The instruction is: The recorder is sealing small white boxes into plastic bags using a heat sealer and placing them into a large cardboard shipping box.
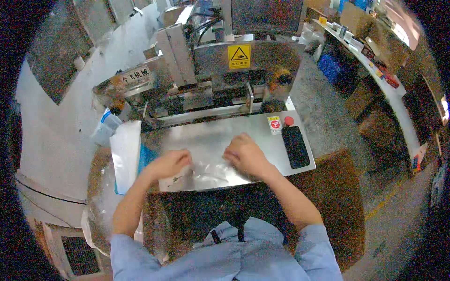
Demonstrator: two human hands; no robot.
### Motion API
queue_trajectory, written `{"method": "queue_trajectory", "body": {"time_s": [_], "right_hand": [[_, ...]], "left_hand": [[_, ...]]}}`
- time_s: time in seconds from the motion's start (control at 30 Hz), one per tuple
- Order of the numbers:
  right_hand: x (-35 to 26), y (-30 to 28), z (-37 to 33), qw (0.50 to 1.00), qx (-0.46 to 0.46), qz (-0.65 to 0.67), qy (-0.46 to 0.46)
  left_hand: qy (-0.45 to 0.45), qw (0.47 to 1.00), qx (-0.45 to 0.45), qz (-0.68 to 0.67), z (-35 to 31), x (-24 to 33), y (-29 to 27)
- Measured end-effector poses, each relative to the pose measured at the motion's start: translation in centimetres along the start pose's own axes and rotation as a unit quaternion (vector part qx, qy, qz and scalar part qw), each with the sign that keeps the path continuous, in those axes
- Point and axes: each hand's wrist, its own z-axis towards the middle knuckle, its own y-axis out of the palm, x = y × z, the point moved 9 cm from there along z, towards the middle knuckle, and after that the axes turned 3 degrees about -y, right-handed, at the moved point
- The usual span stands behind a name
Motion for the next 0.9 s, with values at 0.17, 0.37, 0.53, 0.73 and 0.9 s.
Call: {"method": "queue_trajectory", "body": {"time_s": [0.17,0.37,0.53,0.73,0.9], "right_hand": [[9.2,4.5,4.6,0.989,-0.071,0.036,0.125],[15.9,4.9,11.6,0.979,-0.096,-0.029,0.175],[19.5,4.1,14.8,0.983,-0.043,-0.055,0.168],[9.7,6.6,15.1,0.974,-0.014,-0.213,0.069],[12.8,8.0,13.1,0.952,-0.044,-0.291,0.087]], "left_hand": [[-0.039,0.996,-0.051,-0.059,7.7,-5.3,-3.1],[-0.178,0.967,-0.045,-0.179,15.9,-10.3,-8.8],[-0.174,0.97,0.005,-0.167,19.4,-13.0,-10.8],[0.022,0.985,0.172,0.013,17.2,-7.3,-10.3],[-0.035,0.954,0.228,0.189,7.6,2.7,1.4]]}}
